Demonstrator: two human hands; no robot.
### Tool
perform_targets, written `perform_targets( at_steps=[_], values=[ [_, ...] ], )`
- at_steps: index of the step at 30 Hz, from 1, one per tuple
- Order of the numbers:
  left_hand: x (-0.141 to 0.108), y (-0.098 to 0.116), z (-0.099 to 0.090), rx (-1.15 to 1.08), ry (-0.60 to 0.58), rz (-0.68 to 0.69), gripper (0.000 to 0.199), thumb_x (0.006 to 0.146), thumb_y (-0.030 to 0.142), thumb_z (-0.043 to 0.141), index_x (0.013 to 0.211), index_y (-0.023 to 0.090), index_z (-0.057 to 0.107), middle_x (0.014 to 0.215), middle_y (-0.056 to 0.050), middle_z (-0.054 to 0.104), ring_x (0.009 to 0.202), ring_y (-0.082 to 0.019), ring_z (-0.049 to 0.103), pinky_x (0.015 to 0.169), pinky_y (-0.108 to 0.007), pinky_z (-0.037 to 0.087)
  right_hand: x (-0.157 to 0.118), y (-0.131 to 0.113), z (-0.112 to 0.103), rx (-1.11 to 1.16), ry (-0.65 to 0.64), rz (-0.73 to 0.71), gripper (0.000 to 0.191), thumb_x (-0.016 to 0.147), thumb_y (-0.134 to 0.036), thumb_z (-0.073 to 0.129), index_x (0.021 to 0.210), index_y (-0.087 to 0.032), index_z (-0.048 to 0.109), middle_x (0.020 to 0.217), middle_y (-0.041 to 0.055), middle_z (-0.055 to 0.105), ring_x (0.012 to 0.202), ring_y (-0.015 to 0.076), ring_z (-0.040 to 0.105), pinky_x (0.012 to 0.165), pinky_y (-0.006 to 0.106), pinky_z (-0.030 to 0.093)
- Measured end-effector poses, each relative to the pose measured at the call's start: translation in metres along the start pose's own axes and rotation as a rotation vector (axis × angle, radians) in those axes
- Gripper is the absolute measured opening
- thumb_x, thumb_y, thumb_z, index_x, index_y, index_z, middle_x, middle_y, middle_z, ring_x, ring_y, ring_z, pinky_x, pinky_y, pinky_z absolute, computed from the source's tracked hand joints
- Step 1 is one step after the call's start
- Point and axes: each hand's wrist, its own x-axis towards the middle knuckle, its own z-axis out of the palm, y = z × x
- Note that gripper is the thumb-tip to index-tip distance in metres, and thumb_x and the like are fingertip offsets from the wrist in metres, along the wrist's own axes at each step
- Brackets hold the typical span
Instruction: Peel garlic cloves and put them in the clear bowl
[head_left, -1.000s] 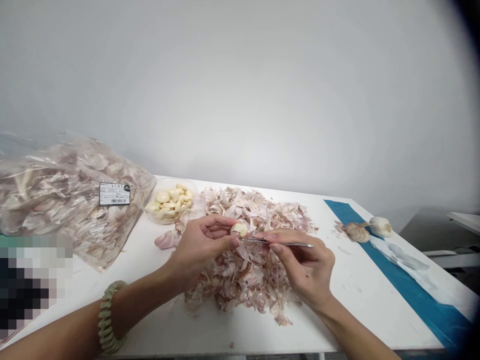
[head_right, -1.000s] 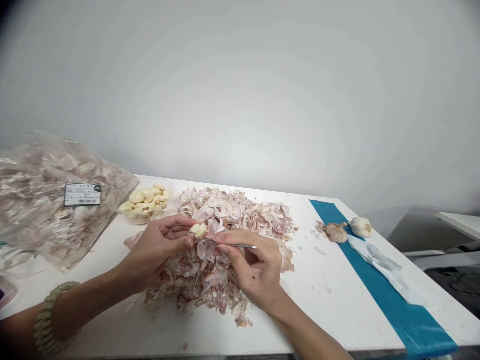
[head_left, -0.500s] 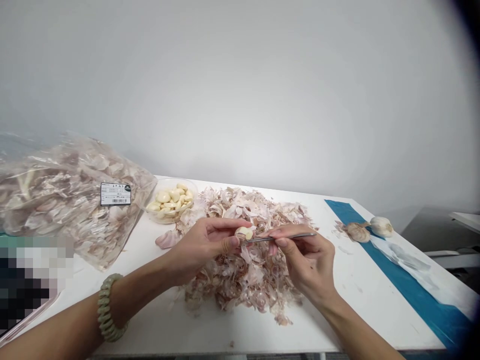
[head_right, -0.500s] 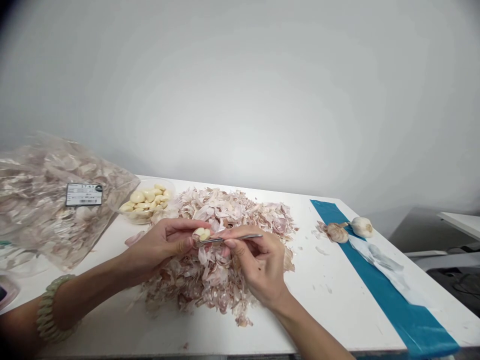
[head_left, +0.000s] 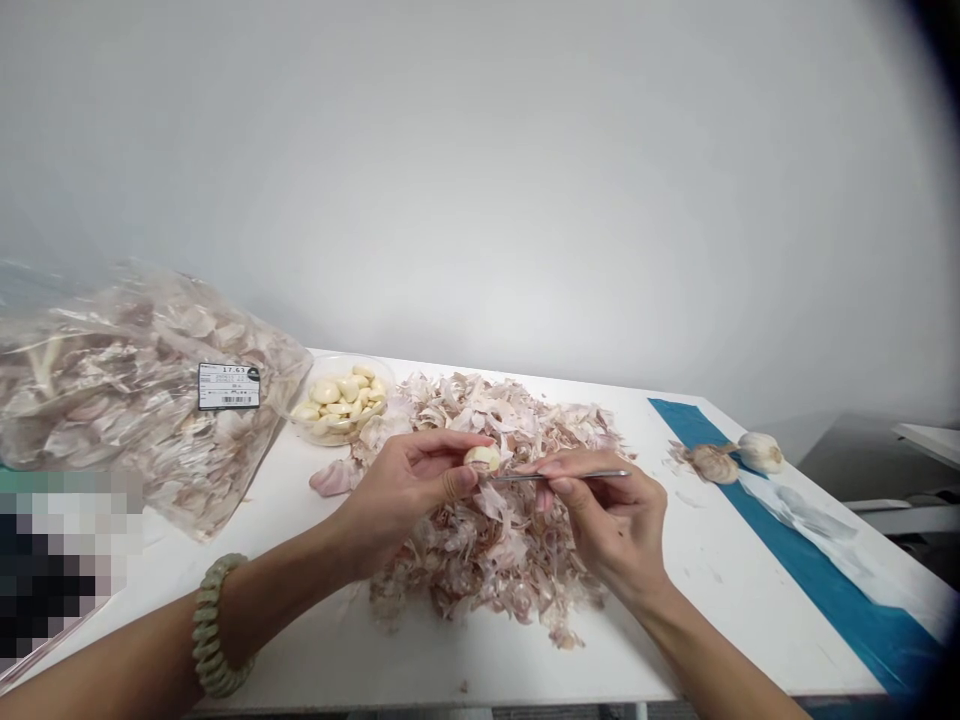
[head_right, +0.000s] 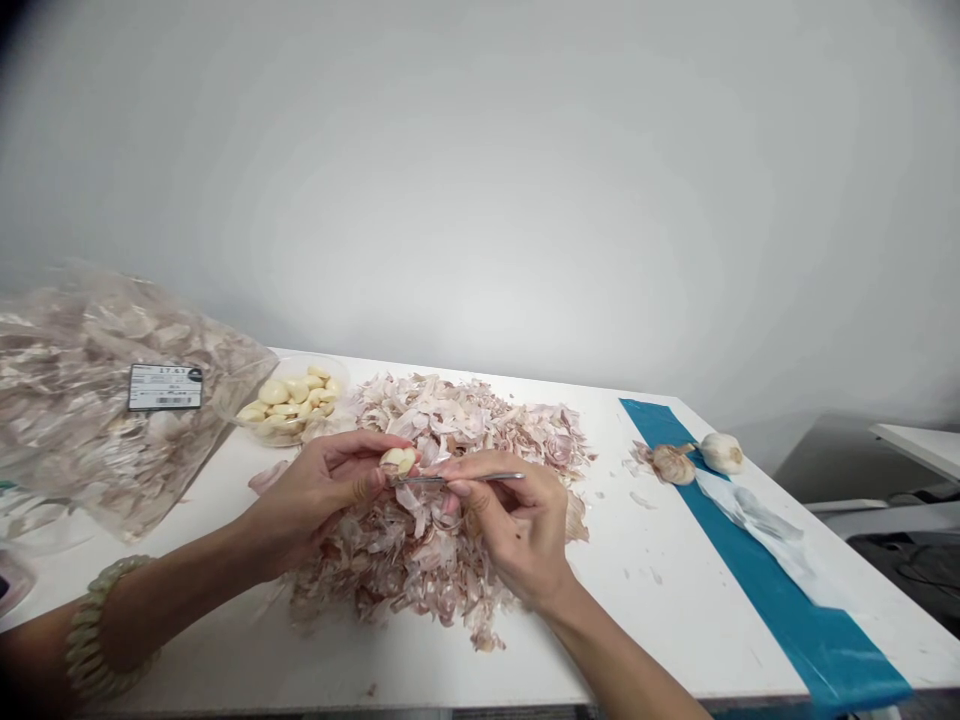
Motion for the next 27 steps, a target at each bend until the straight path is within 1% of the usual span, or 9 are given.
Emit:
perform_targets(
  at_steps=[6, 9, 13, 16, 18, 21, 24, 27],
  values=[
    [0.001, -0.002, -0.001, -0.020, 0.050, -0.034, 0.028, 0.066, 0.027, 0.078, 0.091, 0.019, 0.070, 0.083, -0.003, 0.069, 0.075, -0.012, 0.061, 0.067, -0.021, 0.047, -0.001, 0.000, 0.001, -0.034, 0.000, 0.009, 0.021, 0.080, -0.008, 0.057, 0.089, -0.023, 0.069, 0.083, 0.0034, 0.073, 0.054, 0.0109, 0.064, 0.048, 0.025, 0.054],
    [0.003, -0.003, -0.003, -0.040, 0.060, -0.026, 0.027, 0.065, 0.026, 0.079, 0.090, 0.019, 0.070, 0.086, -0.003, 0.069, 0.080, -0.012, 0.061, 0.070, -0.020, 0.047, -0.001, -0.001, 0.002, -0.033, 0.014, -0.004, 0.022, 0.080, -0.007, 0.057, 0.089, -0.024, 0.069, 0.085, 0.0032, 0.073, 0.058, 0.0117, 0.065, 0.051, 0.025, 0.055],
    [0.002, -0.001, -0.004, -0.078, 0.042, -0.040, 0.030, 0.064, 0.023, 0.080, 0.092, 0.020, 0.070, 0.090, -0.002, 0.069, 0.085, -0.012, 0.061, 0.075, -0.020, 0.046, 0.000, -0.003, 0.002, -0.052, 0.020, -0.020, 0.024, 0.079, -0.007, 0.058, 0.089, -0.025, 0.070, 0.086, 0.0020, 0.073, 0.065, 0.0133, 0.067, 0.056, 0.027, 0.058],
    [0.001, 0.001, -0.004, -0.087, 0.017, -0.084, 0.034, 0.064, 0.023, 0.079, 0.096, 0.020, 0.069, 0.098, -0.004, 0.069, 0.091, -0.014, 0.061, 0.080, -0.022, 0.046, 0.001, -0.005, 0.001, -0.117, 0.017, -0.028, 0.023, 0.079, -0.006, 0.057, 0.088, -0.024, 0.070, 0.085, 0.0031, 0.073, 0.061, 0.0128, 0.067, 0.055, 0.027, 0.058],
    [0.002, 0.003, -0.004, -0.088, -0.004, -0.125, 0.032, 0.067, 0.027, 0.078, 0.097, 0.019, 0.070, 0.097, -0.005, 0.069, 0.090, -0.015, 0.061, 0.081, -0.025, 0.047, 0.000, -0.005, 0.000, -0.138, 0.012, -0.044, 0.024, 0.079, -0.005, 0.057, 0.089, -0.023, 0.069, 0.084, 0.0036, 0.073, 0.059, 0.0127, 0.066, 0.052, 0.026, 0.057],
    [0.002, 0.006, -0.003, -0.081, -0.035, -0.156, 0.025, 0.070, 0.027, 0.075, 0.093, 0.019, 0.070, 0.092, -0.004, 0.069, 0.088, -0.014, 0.061, 0.080, -0.026, 0.048, 0.000, -0.005, -0.002, -0.125, -0.020, -0.056, 0.029, 0.078, -0.001, 0.056, 0.091, -0.024, 0.069, 0.084, 0.0033, 0.073, 0.068, 0.0148, 0.068, 0.050, 0.025, 0.057],
    [0.002, 0.008, -0.003, -0.087, -0.052, -0.155, 0.020, 0.071, 0.024, 0.075, 0.090, 0.019, 0.070, 0.089, -0.002, 0.067, 0.086, -0.012, 0.061, 0.080, -0.023, 0.048, 0.000, -0.005, -0.005, -0.138, -0.062, -0.072, 0.034, 0.077, 0.001, 0.054, 0.093, -0.025, 0.069, 0.084, 0.0028, 0.073, 0.079, 0.0176, 0.069, 0.054, 0.026, 0.057],
    [0.003, 0.008, -0.004, -0.105, -0.046, -0.153, 0.020, 0.072, 0.023, 0.074, 0.092, 0.019, 0.069, 0.090, -0.002, 0.067, 0.086, -0.012, 0.061, 0.080, -0.021, 0.048, 0.000, -0.005, -0.005, -0.146, -0.085, -0.090, 0.036, 0.076, 0.002, 0.053, 0.093, -0.025, 0.069, 0.085, 0.0027, 0.073, 0.079, 0.0176, 0.069, 0.058, 0.028, 0.058]
  ],
)
